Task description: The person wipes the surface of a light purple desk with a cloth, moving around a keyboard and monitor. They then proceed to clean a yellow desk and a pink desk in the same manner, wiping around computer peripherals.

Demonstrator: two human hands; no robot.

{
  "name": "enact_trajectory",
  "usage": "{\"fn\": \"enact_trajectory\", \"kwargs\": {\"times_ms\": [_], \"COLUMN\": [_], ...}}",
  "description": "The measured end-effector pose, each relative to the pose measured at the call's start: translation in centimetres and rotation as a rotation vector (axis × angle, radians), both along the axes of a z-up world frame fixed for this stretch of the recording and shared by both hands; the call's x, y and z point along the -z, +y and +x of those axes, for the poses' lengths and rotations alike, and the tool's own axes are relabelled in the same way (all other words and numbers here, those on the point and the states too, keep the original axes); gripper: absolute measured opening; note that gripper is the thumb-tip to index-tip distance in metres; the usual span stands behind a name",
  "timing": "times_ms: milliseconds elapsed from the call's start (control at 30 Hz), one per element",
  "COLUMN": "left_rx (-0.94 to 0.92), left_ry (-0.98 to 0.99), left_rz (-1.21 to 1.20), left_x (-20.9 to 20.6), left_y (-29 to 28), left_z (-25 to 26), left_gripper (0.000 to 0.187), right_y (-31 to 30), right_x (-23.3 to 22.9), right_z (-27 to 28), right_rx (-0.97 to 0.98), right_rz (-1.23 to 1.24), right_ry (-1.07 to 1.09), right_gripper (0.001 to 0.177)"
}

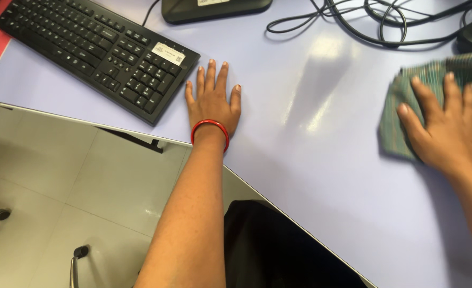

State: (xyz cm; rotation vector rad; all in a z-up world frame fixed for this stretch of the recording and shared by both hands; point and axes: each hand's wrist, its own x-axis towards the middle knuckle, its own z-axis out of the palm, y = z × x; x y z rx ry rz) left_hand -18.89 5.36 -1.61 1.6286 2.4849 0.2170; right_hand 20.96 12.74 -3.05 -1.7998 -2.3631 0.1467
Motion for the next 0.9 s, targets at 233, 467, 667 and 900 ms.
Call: {"fn": "enact_trajectory", "kwargs": {"times_ms": [233, 467, 667, 900], "left_rx": [-0.001, 0.005, 0.008, 0.002], "left_ry": [-0.016, -0.030, -0.020, -0.034], "left_rz": [0.041, 0.078, 0.069, 0.067], "left_x": [0.5, 1.0, 0.7, 0.6], "left_y": [0.1, 0.2, 0.0, 0.1], "left_z": [-0.3, -0.4, -0.1, -0.1], "left_gripper": [0.058, 0.057, 0.058, 0.057], "right_y": [-0.4, -6.0, -3.5, -0.1], "right_x": [1.3, -1.7, -0.6, 3.1], "right_z": [-13.4, -13.0, -1.8, -12.4], "right_rx": [-0.234, -0.448, 0.067, 0.041], "right_rz": [0.035, 0.037, 0.047, 0.124], "right_ry": [0.079, 0.004, -0.059, 0.048], "right_gripper": [0.067, 0.061, 0.067, 0.067]}}
